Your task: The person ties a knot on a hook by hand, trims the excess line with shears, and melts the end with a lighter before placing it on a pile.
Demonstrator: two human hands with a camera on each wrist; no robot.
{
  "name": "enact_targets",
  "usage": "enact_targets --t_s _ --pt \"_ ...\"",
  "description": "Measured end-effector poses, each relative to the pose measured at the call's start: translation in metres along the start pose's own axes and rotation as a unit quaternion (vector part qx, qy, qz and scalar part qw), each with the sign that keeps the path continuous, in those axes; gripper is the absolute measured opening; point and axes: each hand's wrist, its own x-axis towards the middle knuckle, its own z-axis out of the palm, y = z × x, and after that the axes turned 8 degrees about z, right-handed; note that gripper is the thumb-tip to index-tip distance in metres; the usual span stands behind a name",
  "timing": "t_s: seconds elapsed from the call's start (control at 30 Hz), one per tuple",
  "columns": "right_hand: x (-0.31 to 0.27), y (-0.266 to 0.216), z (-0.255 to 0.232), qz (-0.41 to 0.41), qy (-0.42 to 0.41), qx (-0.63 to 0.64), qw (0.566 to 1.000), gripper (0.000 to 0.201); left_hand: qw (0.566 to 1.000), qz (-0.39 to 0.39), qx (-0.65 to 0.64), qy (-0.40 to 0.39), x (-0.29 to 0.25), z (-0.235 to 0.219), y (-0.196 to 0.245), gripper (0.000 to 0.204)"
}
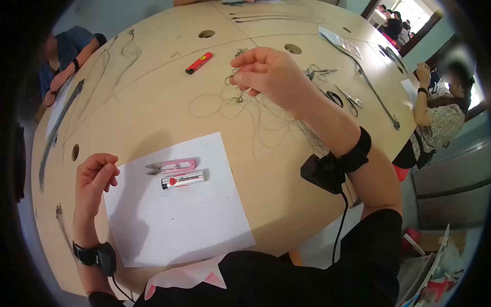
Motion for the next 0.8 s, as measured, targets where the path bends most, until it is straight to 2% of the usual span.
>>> enact_targets --t_s 0.07,0.1,0.23,0.33,0.37,0.43,0.53,0.7,0.77,0.8 --pt "-0.001 -0.002 0.008 -0.015 -0.003 0.009 1.0 0.03 0.997 0.07 0.02 -0.034 0.007 0.01 0.018 0.021" --pt "-0.007 0.0 -0.004 -0.016 -0.002 0.001 1.0 0.03 0.997 0.074 0.013 -0.032 0.012 0.035 0.028 0.021" --pt "-0.01 -0.002 -0.001 -0.033 -0.033 0.003 0.999 0.03 0.973 0.184 0.067 -0.126 0.047 0.084 0.055 0.021" --pt "-0.011 -0.001 0.002 -0.04 -0.053 0.006 0.998 0.032 0.968 0.208 0.057 -0.13 0.069 0.12 0.065 0.025" --pt "-0.011 0.0 0.001 -0.043 -0.061 0.008 0.997 0.033 0.967 0.209 0.061 -0.132 0.072 0.127 0.069 0.025" --pt "-0.011 0.001 -0.001 -0.045 -0.067 0.005 0.997 0.032 0.979 0.149 0.023 -0.135 0.077 0.138 0.074 0.025" --pt "-0.011 0.002 -0.001 -0.043 -0.077 -0.008 0.996 0.031 0.977 0.139 0.009 -0.164 0.082 0.146 0.069 0.021" --pt "-0.011 0.004 -0.002 -0.056 -0.071 -0.029 0.995 0.026 0.977 0.15 0.017 -0.153 0.086 0.148 0.063 0.016" --pt "-0.01 0.004 -0.006 -0.08 0.025 -0.154 0.985 0.022 0.979 0.142 0.033 -0.145 0.085 0.146 0.065 0.016" --pt "-0.009 0.005 -0.009 -0.08 0.025 -0.154 0.985 0.022 0.981 0.144 0.037 -0.128 0.084 0.144 0.065 0.015"
